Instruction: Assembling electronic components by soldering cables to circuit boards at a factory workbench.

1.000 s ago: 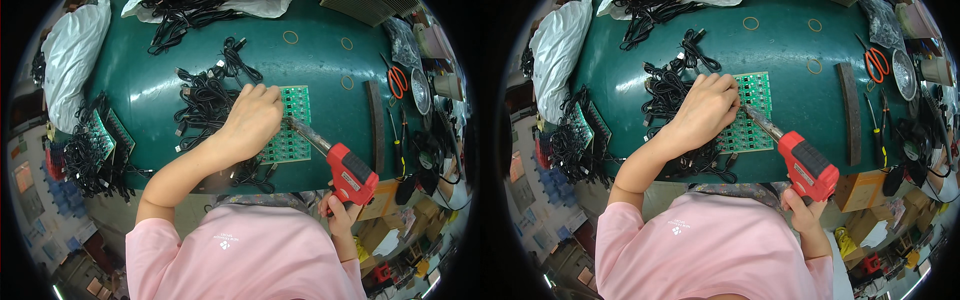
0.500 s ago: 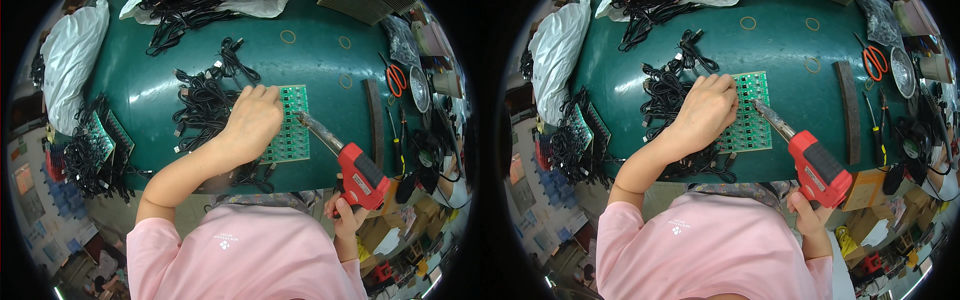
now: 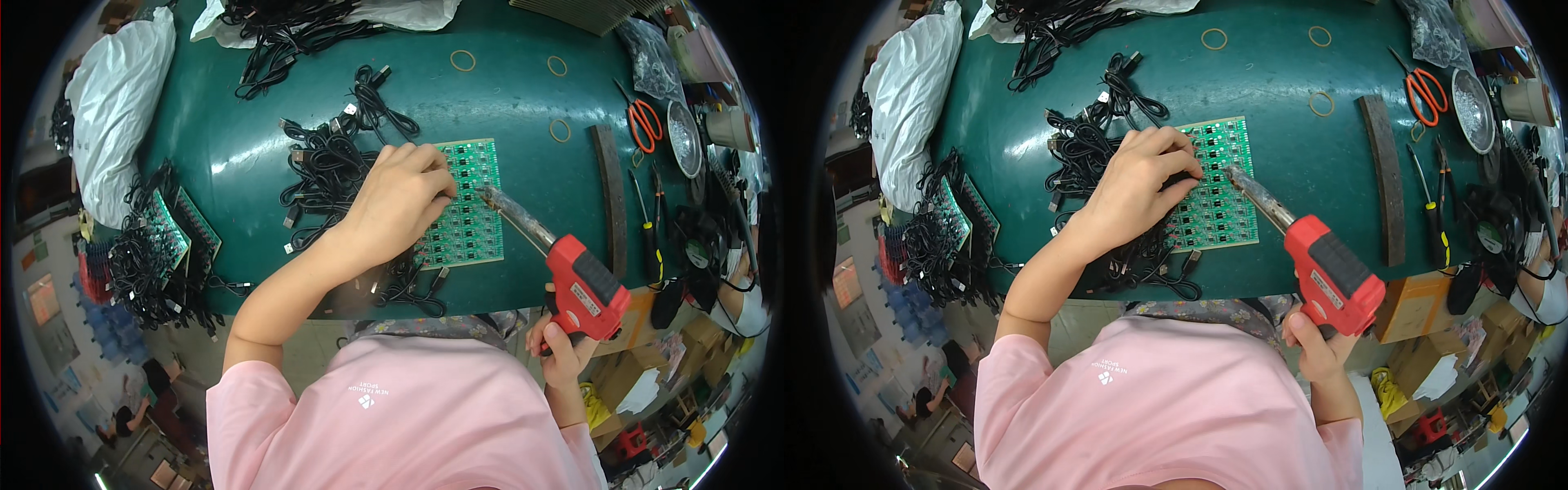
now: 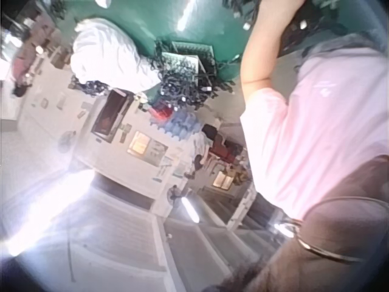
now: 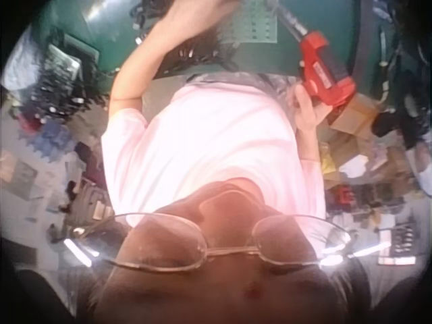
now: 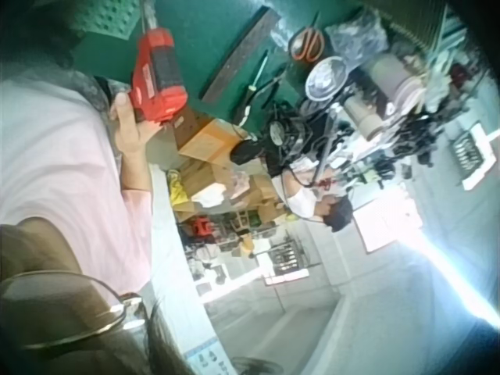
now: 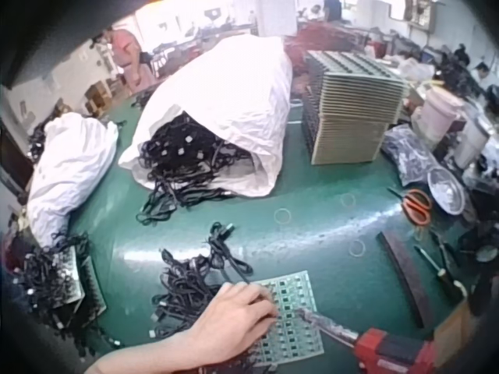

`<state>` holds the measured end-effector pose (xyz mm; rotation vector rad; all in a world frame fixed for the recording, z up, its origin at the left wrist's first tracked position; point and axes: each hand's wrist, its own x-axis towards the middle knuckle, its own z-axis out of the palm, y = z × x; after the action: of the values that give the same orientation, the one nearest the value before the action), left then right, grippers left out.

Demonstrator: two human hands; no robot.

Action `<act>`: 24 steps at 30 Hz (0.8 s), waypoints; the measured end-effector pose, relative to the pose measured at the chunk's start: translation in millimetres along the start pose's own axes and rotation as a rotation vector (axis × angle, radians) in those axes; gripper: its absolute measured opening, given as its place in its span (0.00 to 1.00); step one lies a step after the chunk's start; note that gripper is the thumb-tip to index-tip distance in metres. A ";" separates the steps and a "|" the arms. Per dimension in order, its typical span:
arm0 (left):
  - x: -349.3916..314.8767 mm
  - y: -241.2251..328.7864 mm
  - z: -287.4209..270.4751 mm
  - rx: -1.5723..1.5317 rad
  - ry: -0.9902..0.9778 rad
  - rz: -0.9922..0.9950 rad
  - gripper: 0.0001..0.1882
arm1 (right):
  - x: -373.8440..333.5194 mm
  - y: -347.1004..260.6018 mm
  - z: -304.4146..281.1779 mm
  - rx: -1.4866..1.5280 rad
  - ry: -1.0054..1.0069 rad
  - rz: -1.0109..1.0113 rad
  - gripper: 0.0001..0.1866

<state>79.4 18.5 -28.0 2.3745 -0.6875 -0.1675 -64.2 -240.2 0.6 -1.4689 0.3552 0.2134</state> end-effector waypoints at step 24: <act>2.7 -3.4 -1.3 -0.030 -0.025 0.081 0.04 | -13.9 17.3 -7.3 -0.024 -0.038 0.036 0.28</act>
<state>83.6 20.1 -28.9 2.3154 -0.7865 -0.1709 -84.1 -244.7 -11.0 -1.4813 0.3499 0.2749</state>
